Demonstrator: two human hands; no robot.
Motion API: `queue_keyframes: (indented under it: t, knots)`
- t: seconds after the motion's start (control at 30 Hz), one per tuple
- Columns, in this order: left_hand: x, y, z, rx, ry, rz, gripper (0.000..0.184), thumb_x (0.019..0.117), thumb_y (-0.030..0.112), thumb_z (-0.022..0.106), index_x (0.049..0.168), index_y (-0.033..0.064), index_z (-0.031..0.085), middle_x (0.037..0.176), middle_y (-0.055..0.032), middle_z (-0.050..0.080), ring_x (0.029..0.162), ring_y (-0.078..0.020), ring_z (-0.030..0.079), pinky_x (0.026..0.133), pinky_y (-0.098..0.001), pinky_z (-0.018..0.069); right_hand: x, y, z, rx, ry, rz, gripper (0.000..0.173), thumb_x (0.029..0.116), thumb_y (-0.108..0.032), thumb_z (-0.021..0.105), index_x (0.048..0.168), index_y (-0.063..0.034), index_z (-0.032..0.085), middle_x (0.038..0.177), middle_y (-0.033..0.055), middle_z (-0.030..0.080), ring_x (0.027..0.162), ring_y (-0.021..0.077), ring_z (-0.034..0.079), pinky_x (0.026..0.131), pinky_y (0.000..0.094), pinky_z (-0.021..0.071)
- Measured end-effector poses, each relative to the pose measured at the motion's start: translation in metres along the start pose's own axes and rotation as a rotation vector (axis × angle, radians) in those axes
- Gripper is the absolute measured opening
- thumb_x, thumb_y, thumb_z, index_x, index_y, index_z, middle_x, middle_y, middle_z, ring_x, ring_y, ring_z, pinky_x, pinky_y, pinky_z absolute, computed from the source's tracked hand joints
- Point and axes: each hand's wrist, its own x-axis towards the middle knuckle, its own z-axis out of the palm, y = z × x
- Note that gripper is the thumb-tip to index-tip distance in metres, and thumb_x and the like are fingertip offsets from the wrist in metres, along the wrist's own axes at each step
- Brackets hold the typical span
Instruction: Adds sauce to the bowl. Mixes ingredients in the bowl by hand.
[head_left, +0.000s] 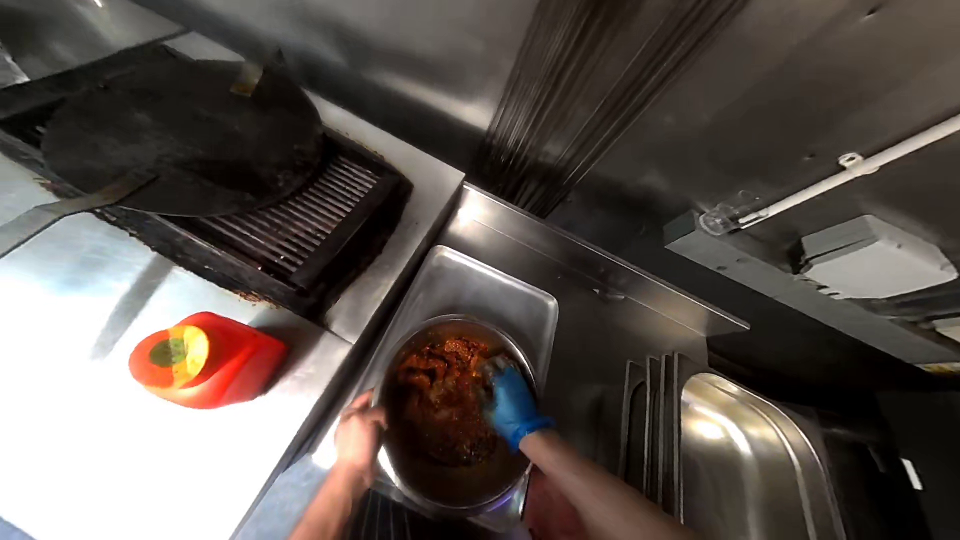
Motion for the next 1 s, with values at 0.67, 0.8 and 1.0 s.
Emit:
queue_keyframes:
  t: [0.67, 0.8, 1.0]
  knots:
    - [-0.008, 0.013, 0.035, 0.166, -0.106, -0.048, 0.021, 0.0783, -0.011, 0.055, 0.085, 0.0051, 0.066, 0.075, -0.0032, 0.065, 0.065, -0.012, 0.061, 0.057, -0.0313, 0.052, 0.034, -0.019, -0.033, -0.399, -0.354, -0.498, 0.043, 0.0954, 0.0, 0.057, 0.138, -0.0016, 0.061, 0.132, 0.0236, 0.063, 0.126, 0.0417, 0.058, 0.107, 0.0582, 0.0449]
    - [-0.008, 0.022, 0.043, 0.197, -0.229, -0.019, 0.022, 0.0727, -0.01, 0.056, 0.083, 0.0056, 0.067, 0.075, -0.0019, 0.066, 0.066, -0.0104, 0.062, 0.058, -0.0306, 0.0517, 0.064, -0.009, -0.039, -0.437, -0.4, -0.714, 0.046, 0.0922, -0.003, 0.065, 0.138, -0.0016, 0.062, 0.131, 0.0241, 0.063, 0.129, 0.0401, 0.055, 0.114, 0.052, 0.039]
    - [-0.009, 0.038, 0.051, 0.024, -0.061, 0.076, 0.018, 0.0671, -0.014, 0.053, 0.069, 0.0026, 0.06, 0.113, -0.0104, 0.075, 0.094, -0.0165, 0.071, 0.075, -0.035, 0.0591, 0.022, 0.042, 0.033, 0.413, -0.01, 0.046, 0.045, 0.106, -0.026, 0.055, 0.143, -0.0004, 0.057, 0.146, 0.0193, 0.058, 0.139, 0.026, 0.052, 0.12, 0.0371, 0.0363]
